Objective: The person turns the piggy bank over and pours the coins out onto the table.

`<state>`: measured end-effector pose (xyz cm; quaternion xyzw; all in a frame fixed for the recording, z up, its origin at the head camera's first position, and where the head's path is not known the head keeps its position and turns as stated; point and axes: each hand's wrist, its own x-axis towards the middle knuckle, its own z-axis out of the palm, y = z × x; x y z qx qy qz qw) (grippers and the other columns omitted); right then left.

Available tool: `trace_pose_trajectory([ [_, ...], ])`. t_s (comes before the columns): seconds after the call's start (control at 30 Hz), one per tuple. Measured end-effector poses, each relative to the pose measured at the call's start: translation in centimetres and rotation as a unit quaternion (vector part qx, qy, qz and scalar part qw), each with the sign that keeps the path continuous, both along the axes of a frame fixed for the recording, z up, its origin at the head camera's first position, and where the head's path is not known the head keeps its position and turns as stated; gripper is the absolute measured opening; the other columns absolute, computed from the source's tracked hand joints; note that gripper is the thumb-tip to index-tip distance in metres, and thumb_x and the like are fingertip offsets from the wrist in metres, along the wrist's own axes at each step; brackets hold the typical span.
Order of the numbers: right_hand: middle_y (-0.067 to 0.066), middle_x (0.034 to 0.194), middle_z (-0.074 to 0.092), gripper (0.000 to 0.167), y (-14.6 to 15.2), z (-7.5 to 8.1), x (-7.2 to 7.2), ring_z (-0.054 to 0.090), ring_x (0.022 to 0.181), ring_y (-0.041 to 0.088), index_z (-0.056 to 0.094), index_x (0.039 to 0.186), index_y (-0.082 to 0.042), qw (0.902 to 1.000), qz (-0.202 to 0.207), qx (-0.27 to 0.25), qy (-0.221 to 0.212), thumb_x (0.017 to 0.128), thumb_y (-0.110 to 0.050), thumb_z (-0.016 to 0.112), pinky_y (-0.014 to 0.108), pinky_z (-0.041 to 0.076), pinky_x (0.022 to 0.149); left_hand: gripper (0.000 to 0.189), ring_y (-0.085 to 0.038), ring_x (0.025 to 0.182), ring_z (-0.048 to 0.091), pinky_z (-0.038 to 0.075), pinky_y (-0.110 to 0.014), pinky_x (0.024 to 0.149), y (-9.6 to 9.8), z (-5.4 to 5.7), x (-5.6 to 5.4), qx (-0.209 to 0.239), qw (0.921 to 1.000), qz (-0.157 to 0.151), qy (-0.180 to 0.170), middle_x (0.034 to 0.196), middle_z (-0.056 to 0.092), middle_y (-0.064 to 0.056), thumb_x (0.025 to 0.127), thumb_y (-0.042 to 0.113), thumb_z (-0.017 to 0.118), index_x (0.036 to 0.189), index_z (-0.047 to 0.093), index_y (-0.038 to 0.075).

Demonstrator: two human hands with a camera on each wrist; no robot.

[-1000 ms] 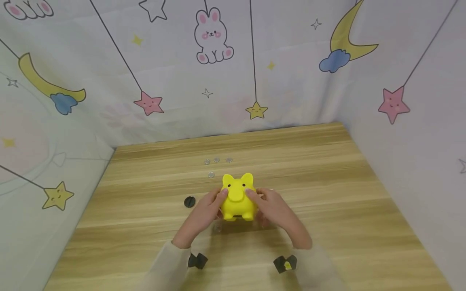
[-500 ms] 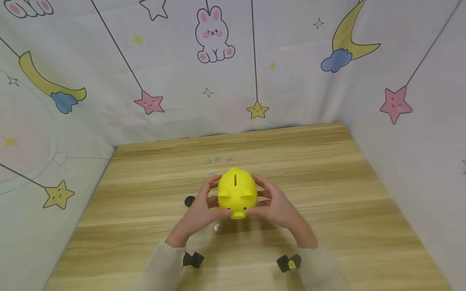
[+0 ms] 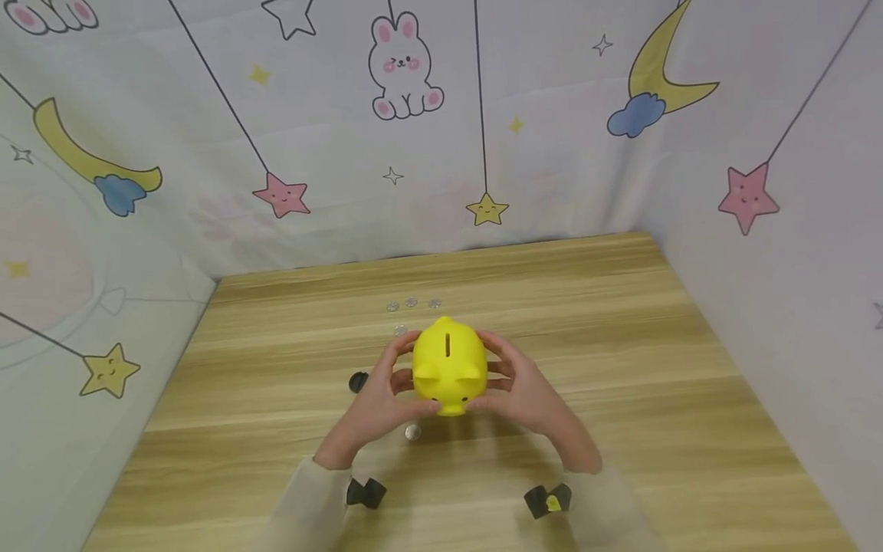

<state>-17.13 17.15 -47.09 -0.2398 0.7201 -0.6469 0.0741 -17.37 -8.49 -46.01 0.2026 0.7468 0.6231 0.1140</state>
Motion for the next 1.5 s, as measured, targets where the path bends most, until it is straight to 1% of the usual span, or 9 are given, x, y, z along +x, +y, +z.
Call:
trace_pose_trajectory([
  [0.1,0.017,0.157,0.028,0.092,-0.1,0.0,0.0,0.047,0.128,0.040,0.027,0.155,-0.006,0.9999,-0.001,0.001,0.015,0.080,0.000,0.081,0.033,0.048,0.097,0.095,-0.026,0.120,0.057,0.040,-0.056,0.102,0.1,0.1,0.1,0.004,0.9998,0.005,0.021,0.152,0.031,-0.005,0.078,0.013,0.086,0.152,0.028,0.028],
  [0.3,0.010,0.159,0.027,0.098,-0.4,0.5,0.1,0.040,0.136,0.040,0.026,0.156,-0.012,0.9966,-0.012,0.009,0.080,0.078,0.007,0.080,0.031,0.043,0.102,0.101,-0.022,0.128,0.051,0.041,-0.049,0.104,0.3,0.1,0.1,0.015,0.9928,0.010,0.118,0.154,0.028,0.002,0.074,0.005,0.088,0.152,0.027,0.029],
  [0.4,0.010,0.160,0.026,0.097,-0.5,0.6,0.1,0.039,0.136,0.042,0.026,0.157,-0.012,0.9949,-0.014,0.010,0.099,0.078,0.008,0.079,0.032,0.042,0.102,0.103,-0.023,0.129,0.051,0.041,-0.047,0.104,0.4,0.0,0.0,0.018,0.9891,0.009,0.146,0.154,0.028,0.002,0.074,0.003,0.088,0.153,0.027,0.028],
  [0.9,0.017,0.161,0.022,0.095,-0.4,0.0,-0.1,0.037,0.139,0.030,0.026,0.155,-0.005,0.9897,-0.011,0.000,0.142,0.077,0.016,0.076,0.028,0.040,0.103,0.107,-0.030,0.127,0.052,0.042,-0.047,0.104,0.4,-0.6,-0.2,0.025,0.9819,0.009,0.188,0.155,0.027,-0.004,0.070,-0.006,0.087,0.154,0.025,0.015],
  [1.07,0.016,0.161,0.023,0.095,-0.5,-0.2,-0.1,0.037,0.140,0.016,0.027,0.154,-0.004,0.9898,-0.016,-0.007,0.142,0.075,0.020,0.075,0.028,0.040,0.103,0.102,-0.036,0.125,0.053,0.042,-0.050,0.103,0.6,0.4,0.2,0.026,0.9803,0.006,0.196,0.153,0.026,-0.015,0.069,-0.011,0.085,0.151,0.025,0.003],
  [1.2,0.017,0.161,0.023,0.095,-0.5,-0.2,-0.1,0.037,0.140,0.015,0.028,0.154,-0.002,0.9887,-0.015,-0.009,0.149,0.075,0.021,0.075,0.028,0.041,0.103,0.098,-0.038,0.125,0.053,0.043,-0.050,0.103,0.6,1.3,0.6,0.026,0.9779,0.001,0.207,0.151,0.027,-0.019,0.071,-0.011,0.084,0.149,0.026,-0.002],
  [1.33,0.019,0.159,0.026,0.096,-0.4,0.0,-0.2,0.045,0.134,0.023,0.026,0.155,-0.004,0.9920,-0.008,0.005,0.126,0.077,0.015,0.077,0.031,0.047,0.099,0.099,-0.030,0.120,0.056,0.046,-0.044,0.100,0.4,0.4,0.2,0.006,0.9852,0.009,0.171,0.153,0.028,-0.010,0.075,0.000,0.086,0.154,0.027,0.012],
  [1.4,0.020,0.154,0.032,0.092,-0.3,0.2,-0.2,0.053,0.124,0.028,0.026,0.155,-0.004,0.9957,-0.008,0.020,0.090,0.080,0.009,0.078,0.033,0.051,0.093,0.096,-0.024,0.110,0.060,0.050,-0.042,0.093,0.2,-0.3,-0.1,-0.009,0.9930,0.013,0.117,0.150,0.032,-0.004,0.080,0.010,0.085,0.155,0.027,0.022],
  [1.5,0.021,0.138,0.048,0.076,-0.2,0.5,-0.1,0.061,0.104,0.030,0.033,0.151,0.001,0.9982,-0.027,0.052,0.010,0.088,-0.003,0.075,0.036,0.056,0.081,0.079,-0.023,0.093,0.063,0.055,-0.041,0.082,-0.1,-0.3,-0.3,-0.025,0.9994,0.011,0.023,0.140,0.042,-0.005,0.090,0.028,0.075,0.155,0.031,0.023],
])
